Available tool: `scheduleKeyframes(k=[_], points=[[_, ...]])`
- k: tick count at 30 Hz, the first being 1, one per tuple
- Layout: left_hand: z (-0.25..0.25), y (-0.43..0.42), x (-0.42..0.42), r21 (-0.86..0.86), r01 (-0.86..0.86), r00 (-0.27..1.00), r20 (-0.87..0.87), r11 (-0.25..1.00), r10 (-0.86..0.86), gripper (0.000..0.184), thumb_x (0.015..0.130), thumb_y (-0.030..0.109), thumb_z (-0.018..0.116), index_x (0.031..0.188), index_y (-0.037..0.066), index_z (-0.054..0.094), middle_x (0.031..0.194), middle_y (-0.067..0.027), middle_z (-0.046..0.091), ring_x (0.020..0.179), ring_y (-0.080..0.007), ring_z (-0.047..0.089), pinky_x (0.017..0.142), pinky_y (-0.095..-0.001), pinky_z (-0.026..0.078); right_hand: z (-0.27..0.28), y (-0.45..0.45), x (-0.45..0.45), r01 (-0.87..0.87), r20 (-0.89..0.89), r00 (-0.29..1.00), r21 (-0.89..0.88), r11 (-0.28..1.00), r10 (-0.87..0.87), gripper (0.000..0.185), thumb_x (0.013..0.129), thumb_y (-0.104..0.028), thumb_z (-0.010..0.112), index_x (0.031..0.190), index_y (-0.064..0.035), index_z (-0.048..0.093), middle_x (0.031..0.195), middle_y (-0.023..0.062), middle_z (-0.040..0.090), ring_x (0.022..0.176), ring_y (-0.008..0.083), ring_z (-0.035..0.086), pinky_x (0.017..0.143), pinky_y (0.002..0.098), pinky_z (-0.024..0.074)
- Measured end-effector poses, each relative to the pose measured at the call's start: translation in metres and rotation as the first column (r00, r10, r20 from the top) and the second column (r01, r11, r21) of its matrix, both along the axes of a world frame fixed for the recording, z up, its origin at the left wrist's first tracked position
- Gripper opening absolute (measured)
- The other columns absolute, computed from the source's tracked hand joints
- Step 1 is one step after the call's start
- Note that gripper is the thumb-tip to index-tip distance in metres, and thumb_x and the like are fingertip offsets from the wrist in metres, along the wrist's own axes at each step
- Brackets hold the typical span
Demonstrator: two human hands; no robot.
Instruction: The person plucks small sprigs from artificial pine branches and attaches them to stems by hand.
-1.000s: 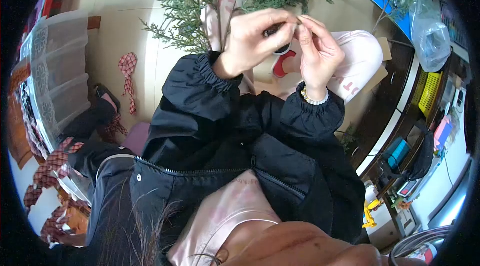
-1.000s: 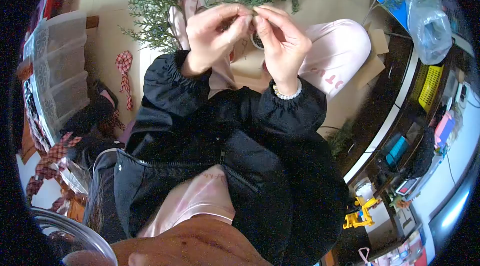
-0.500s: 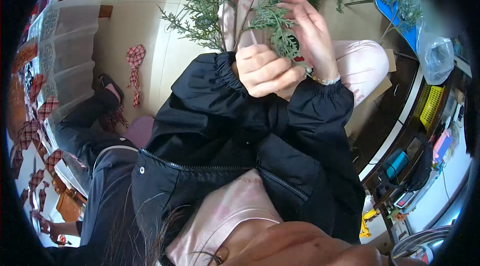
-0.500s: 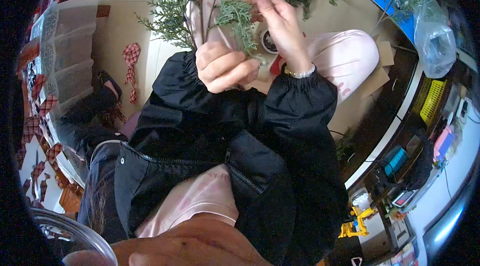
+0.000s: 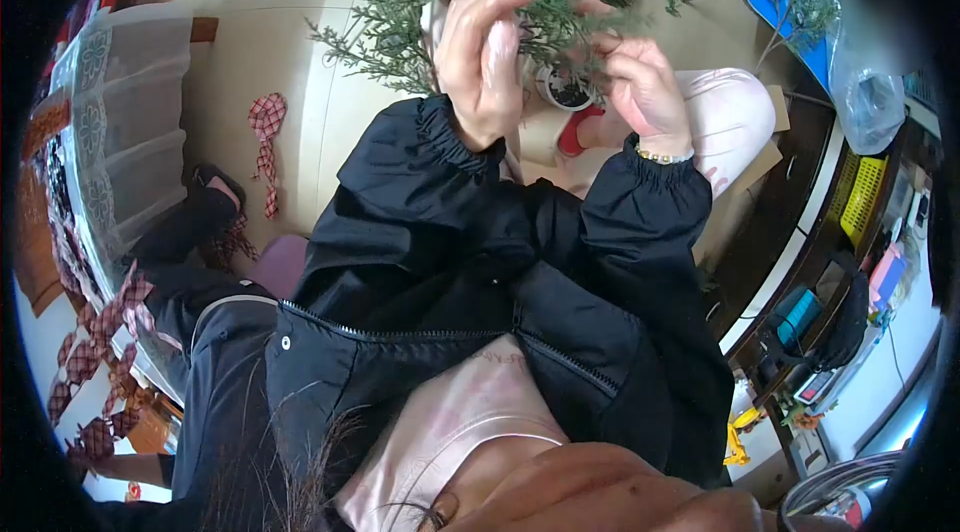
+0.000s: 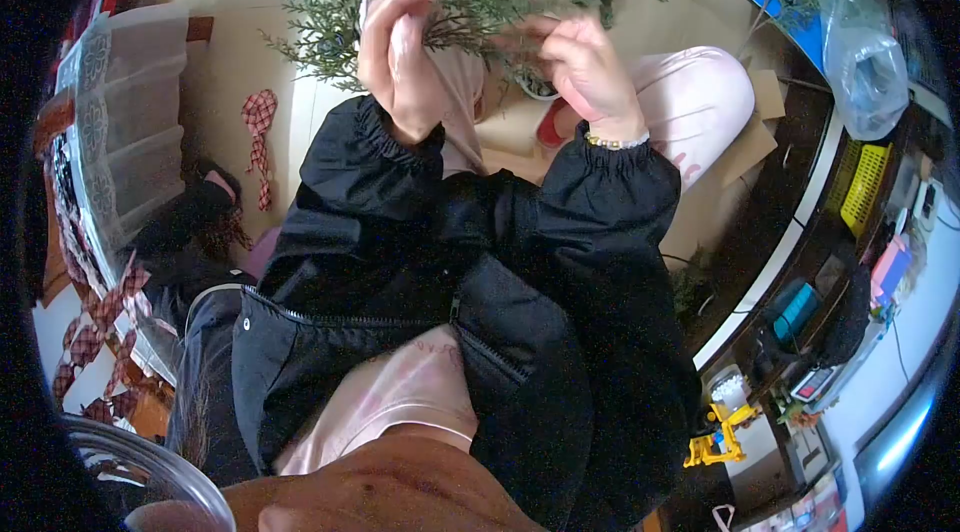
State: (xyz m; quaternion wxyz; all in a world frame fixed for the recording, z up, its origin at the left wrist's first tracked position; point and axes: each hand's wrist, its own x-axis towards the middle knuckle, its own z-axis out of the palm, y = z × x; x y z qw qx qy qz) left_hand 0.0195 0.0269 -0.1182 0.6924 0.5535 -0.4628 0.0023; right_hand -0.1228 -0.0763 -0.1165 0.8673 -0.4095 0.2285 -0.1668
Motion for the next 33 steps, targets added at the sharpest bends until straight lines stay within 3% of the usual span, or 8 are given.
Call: scheduleKeyframes(k=[6, 17, 18, 20, 23, 28, 31, 33], points=[[0.000, -0.008, -0.001, 0.113, 0.133, 0.989, -0.081, 0.985, -0.124, 0.023, 0.081, 0.006, 0.048, 0.100, -0.003, 0.058, 0.095, -0.0163, 0.061, 0.089, -0.0275, 0.058, 0.081, -0.0316, 0.041, -0.008, -0.006, -0.019, 0.001, 0.137, 0.990, 0.247, 0.969, -0.036, 0.053, 0.070, 0.008, 0.037, 0.122, 0.0091, 0.034, 0.107, 0.0223, 0.054, 0.096, 0.0290, 0.056, 0.079, 0.0436, 0.0492], [0.003, -0.018, -0.005, 0.360, -0.174, 0.826, 0.561, 0.917, -0.063, 0.042, 0.079, 0.017, 0.055, 0.118, 0.006, 0.046, 0.094, -0.0069, 0.061, 0.091, -0.0182, 0.055, 0.083, -0.0342, 0.030, 0.003, -0.003, -0.028, 0.043, 0.171, 0.983, 0.172, 0.984, -0.073, 0.044, 0.075, 0.004, 0.035, 0.119, 0.0058, 0.041, 0.103, 0.0174, 0.057, 0.089, 0.0210, 0.057, 0.078, 0.0384, 0.0498], [0.001, -0.017, -0.006, 0.378, -0.164, 0.827, 0.556, 0.911, -0.082, 0.042, 0.079, 0.021, 0.056, 0.117, 0.007, 0.046, 0.088, -0.0035, 0.061, 0.085, -0.0157, 0.055, 0.082, -0.0347, 0.029, 0.002, -0.002, -0.029, 0.122, 0.044, 0.991, 0.009, 0.992, -0.123, 0.042, 0.077, 0.003, 0.036, 0.118, 0.0046, 0.043, 0.101, 0.0157, 0.058, 0.088, 0.0191, 0.057, 0.076, 0.0354, 0.0494], [0.006, -0.014, -0.007, 0.401, -0.180, 0.786, 0.607, 0.898, -0.114, 0.037, 0.079, 0.023, 0.056, 0.113, 0.009, 0.050, 0.072, 0.0010, 0.058, 0.073, -0.0134, 0.054, 0.077, -0.0341, 0.030, 0.000, -0.002, -0.030, 0.204, -0.168, 0.948, -0.333, 0.921, -0.271, 0.038, 0.080, 0.002, 0.037, 0.117, 0.0023, 0.046, 0.099, 0.0124, 0.059, 0.086, 0.0153, 0.056, 0.072, 0.0294, 0.0487], [-0.003, -0.018, -0.007, 0.341, -0.142, 0.738, 0.662, 0.930, -0.130, 0.024, 0.079, 0.024, 0.056, 0.098, 0.009, 0.057, 0.056, 0.0013, 0.052, 0.055, -0.0144, 0.051, 0.067, -0.0318, 0.036, 0.013, 0.000, -0.021, 0.225, -0.197, 0.865, -0.671, 0.706, -0.462, 0.032, 0.083, 0.001, 0.042, 0.114, 0.0007, 0.049, 0.095, 0.0080, 0.060, 0.082, 0.0106, 0.054, 0.067, 0.0227, 0.0453], [-0.002, -0.016, -0.009, 0.318, -0.101, 0.696, 0.700, 0.943, -0.161, 0.018, 0.074, 0.027, 0.060, 0.069, 0.010, 0.055, 0.051, 0.0011, 0.047, 0.050, -0.0143, 0.048, 0.063, -0.0301, 0.036, 0.031, 0.003, 0.026, 0.279, 0.042, 0.946, -0.605, 0.746, -0.321, 0.068, 0.070, -0.014, 0.073, 0.122, 0.0041, 0.034, 0.101, 0.0102, 0.052, 0.071, 0.0050, 0.048, 0.058, 0.0165, 0.0412], [-0.004, -0.013, -0.007, 0.279, -0.042, 0.708, 0.686, 0.959, -0.168, 0.021, 0.071, 0.027, 0.062, 0.061, 0.012, 0.050, 0.051, 0.0004, 0.044, 0.051, -0.0147, 0.046, 0.063, -0.0305, 0.035, 0.040, 0.004, 0.054, 0.381, 0.248, 0.920, -0.396, 0.835, -0.302, 0.050, 0.079, -0.010, 0.063, 0.122, -0.0007, 0.038, 0.094, 0.0058, 0.052, 0.071, 0.0056, 0.047, 0.060, 0.0187, 0.0379], [0.002, -0.013, -0.009, 0.209, -0.012, 0.723, 0.677, 0.978, -0.136, 0.018, 0.069, 0.027, 0.062, 0.070, 0.009, 0.058, 0.062, -0.0013, 0.052, 0.061, -0.0165, 0.053, 0.066, -0.0302, 0.037, 0.041, -0.002, 0.049, 0.387, 0.247, 0.918, -0.395, 0.833, -0.310, 0.041, 0.080, -0.008, 0.061, 0.117, -0.0010, 0.043, 0.087, 0.0036, 0.052, 0.069, 0.0056, 0.046, 0.059, 0.0185, 0.0364]])
